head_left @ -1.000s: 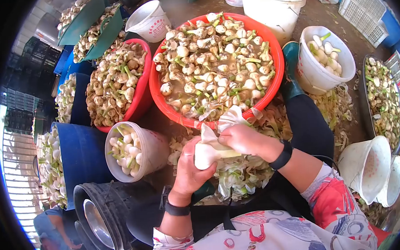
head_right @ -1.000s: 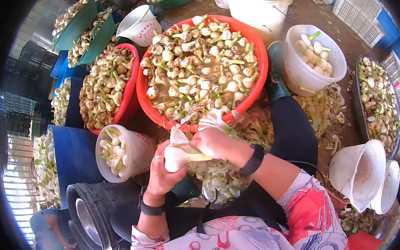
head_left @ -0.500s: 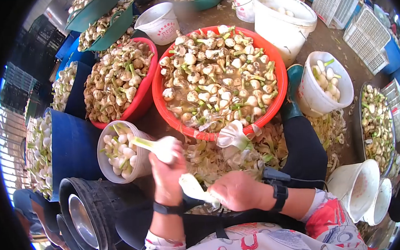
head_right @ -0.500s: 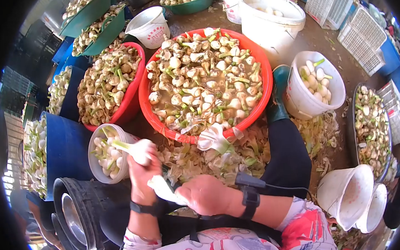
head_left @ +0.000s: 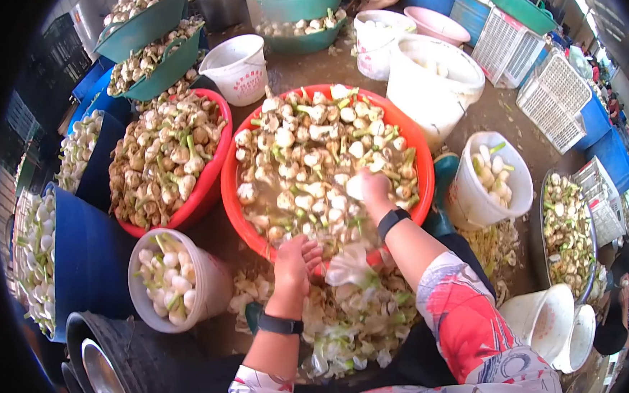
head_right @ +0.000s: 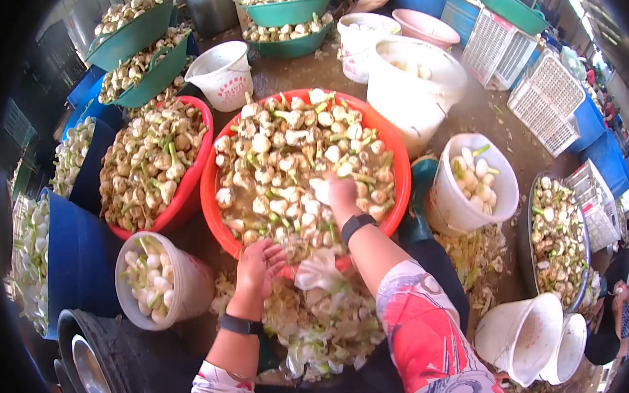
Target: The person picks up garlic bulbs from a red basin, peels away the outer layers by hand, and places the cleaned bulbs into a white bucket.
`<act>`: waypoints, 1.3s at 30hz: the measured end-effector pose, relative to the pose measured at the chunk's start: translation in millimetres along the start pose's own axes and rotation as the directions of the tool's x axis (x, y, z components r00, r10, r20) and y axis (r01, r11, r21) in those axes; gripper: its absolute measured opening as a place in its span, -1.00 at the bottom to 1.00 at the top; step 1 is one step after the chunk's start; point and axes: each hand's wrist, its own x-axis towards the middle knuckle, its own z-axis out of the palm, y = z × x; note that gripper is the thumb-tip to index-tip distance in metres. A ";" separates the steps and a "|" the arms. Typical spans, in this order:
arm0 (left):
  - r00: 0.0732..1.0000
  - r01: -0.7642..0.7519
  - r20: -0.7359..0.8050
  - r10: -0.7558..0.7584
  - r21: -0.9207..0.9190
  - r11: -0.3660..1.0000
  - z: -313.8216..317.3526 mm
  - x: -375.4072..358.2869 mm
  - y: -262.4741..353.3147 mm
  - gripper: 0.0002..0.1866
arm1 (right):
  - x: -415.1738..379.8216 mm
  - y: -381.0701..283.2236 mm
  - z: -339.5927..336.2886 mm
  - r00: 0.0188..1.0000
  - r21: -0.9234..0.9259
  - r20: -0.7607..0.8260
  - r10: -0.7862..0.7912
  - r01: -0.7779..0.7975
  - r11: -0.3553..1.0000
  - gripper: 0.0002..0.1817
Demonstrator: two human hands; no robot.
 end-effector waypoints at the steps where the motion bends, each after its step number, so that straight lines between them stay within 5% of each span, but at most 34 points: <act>1: 1.000 -0.010 -0.010 0.010 -0.067 0.998 -3.6 13.6 -3.0 -0.70 | 16.8 6.8 -4.9 0.983 -0.207 -0.108 -0.147 0.122 0.971 -0.64; 2: 1.000 -0.019 0.014 0.021 -0.089 0.996 -6.7 23.6 -8.7 -0.67 | 47.3 39.3 1.2 0.896 -0.503 -0.202 -0.396 0.252 0.827 -0.69; 3: 0.999 -0.023 0.038 0.027 -0.113 0.993 -7.8 33.9 -13.0 -0.65 | 20.0 16.4 -2.1 0.948 -0.749 0.011 -0.319 0.219 0.626 -0.70; 4: 0.998 -0.023 0.048 0.029 -0.119 0.993 -6.4 43.3 -12.3 -0.65 | 28.4 41.9 14.8 0.948 -0.710 -0.004 -0.319 0.222 0.668 -0.74; 5: 1.000 -0.018 0.018 0.020 -0.116 0.993 -4.8 47.7 -13.1 -0.69 | 19.2 32.8 19.9 0.869 -0.858 0.475 -0.140 0.493 0.146 -0.77; 6: 1.000 -0.007 -0.015 0.005 -0.116 0.993 -1.5 50.7 -13.7 -0.73 | 15.1 46.6 25.3 0.698 -0.738 0.633 -0.333 0.675 0.012 -0.79; 7: 0.997 -0.052 -0.071 0.042 -0.136 0.989 4.3 52.6 -7.3 -0.83 | 20.7 55.7 19.1 0.529 -0.561 0.772 -0.354 0.828 0.014 -0.78; 10: 0.992 -0.118 -0.053 0.112 -0.118 0.986 -1.6 69.5 -3.7 -0.85 | 43.1 57.3 10.4 0.695 -0.734 0.645 -0.319 0.679 -0.004 -0.79; 12: 0.994 -0.110 -0.041 0.106 -0.110 0.988 2.7 71.0 -1.9 -0.86 | 39.2 58.8 16.4 0.739 -0.773 0.380 -0.556 0.584 0.249 -0.79; 13: 0.994 -0.107 -0.041 0.104 -0.102 0.989 1.4 68.9 -2.9 -0.86 | 28.2 49.9 21.5 0.742 -0.766 0.395 -0.542 0.592 0.252 -0.79; 15: 0.996 -0.091 -0.022 0.089 -0.131 0.987 1.8 65.3 -7.3 -0.87 | 8.6 31.0 31.0 0.889 -0.316 0.216 -0.403 0.454 0.833 -0.78; 16: 0.995 -0.097 -0.012 0.097 -0.122 0.988 4.4 63.3 -8.9 -0.86 | 7.4 19.3 27.5 0.961 0.215 0.257 -0.100 0.044 0.976 -0.77; 17: 0.995 -0.102 -0.001 0.103 -0.111 0.989 6.7 57.9 -11.2 -0.85 | 2.0 8.8 16.8 0.902 0.687 0.431 -0.011 -0.321 0.652 -0.78; 19: 0.983 -0.184 -0.021 0.184 -0.030 0.982 21.2 41.5 -12.4 -0.82 | -37.4 -22.5 -11.0 0.658 0.636 0.753 -0.025 -0.718 0.282 -0.73; 21: 0.964 -0.263 0.032 0.262 0.040 0.964 28.9 23.0 -18.0 -0.78 | -68.7 -19.7 -14.6 0.652 0.596 0.756 0.061 -0.723 0.348 -0.70; 22: 0.918 -0.394 0.085 0.388 0.084 0.915 32.1 14.8 -18.7 -0.74 | -88.4 -28.9 -19.3 0.632 0.588 0.767 0.107 -0.760 0.277 -0.71; 23: 0.851 -0.521 0.143 0.505 0.117 0.846 34.4 7.5 -18.6 -0.70 | -99.9 -28.0 -20.1 0.634 0.591 0.768 0.094 -0.757 0.278 -0.71; 24: 0.747 -0.660 0.224 0.626 0.366 0.656 28.5 1.6 -19.5 -0.65 | -108.6 -26.3 -22.3 0.662 0.619 0.745 0.083 -0.732 0.286 -0.71; 27: 0.641 -0.668 0.097 0.761 0.557 0.492 25.6 -3.4 -40.2 -0.69 | -133.0 -25.1 -25.1 0.784 0.680 0.605 0.140 -0.600 0.421 -0.73; 30: 0.838 -0.544 0.184 0.514 0.365 0.755 9.0 -6.8 -49.7 -0.68 | -159.4 -30.4 -30.2 0.732 0.589 0.591 0.339 -0.678 0.439 -0.71; 34: 0.838 -0.517 0.156 0.522 0.532 0.671 -9.7 -15.8 -55.2 -0.70 | -107.0 -13.0 -55.7 0.756 0.695 0.596 0.271 -0.655 0.297 -0.70; 35: 0.923 -0.384 0.146 0.356 0.418 0.823 -13.4 -20.6 -53.2 -0.72 | -92.2 -27.2 -65.3 0.794 0.730 0.500 0.347 -0.602 0.325 -0.70; 36: 0.971 -0.217 0.163 0.175 0.293 0.931 -13.6 -25.0 -49.6 -0.74 | -68.4 -37.6 -75.6 0.797 0.736 0.555 0.240 -0.604 0.304 -0.70; 38: 0.973 -0.207 0.154 0.169 0.275 0.939 -6.2 -38.7 -46.6 -0.74 | -12.7 -72.1 -92.4 0.869 0.782 0.494 -0.038 -0.425 0.457 -0.67; 39: 0.977 -0.194 0.143 0.160 0.267 0.944 -2.0 -42.2 -45.7 -0.75 | -8.7 -123.4 -101.1 0.938 0.766 0.346 -0.002 -0.281 0.578 -0.64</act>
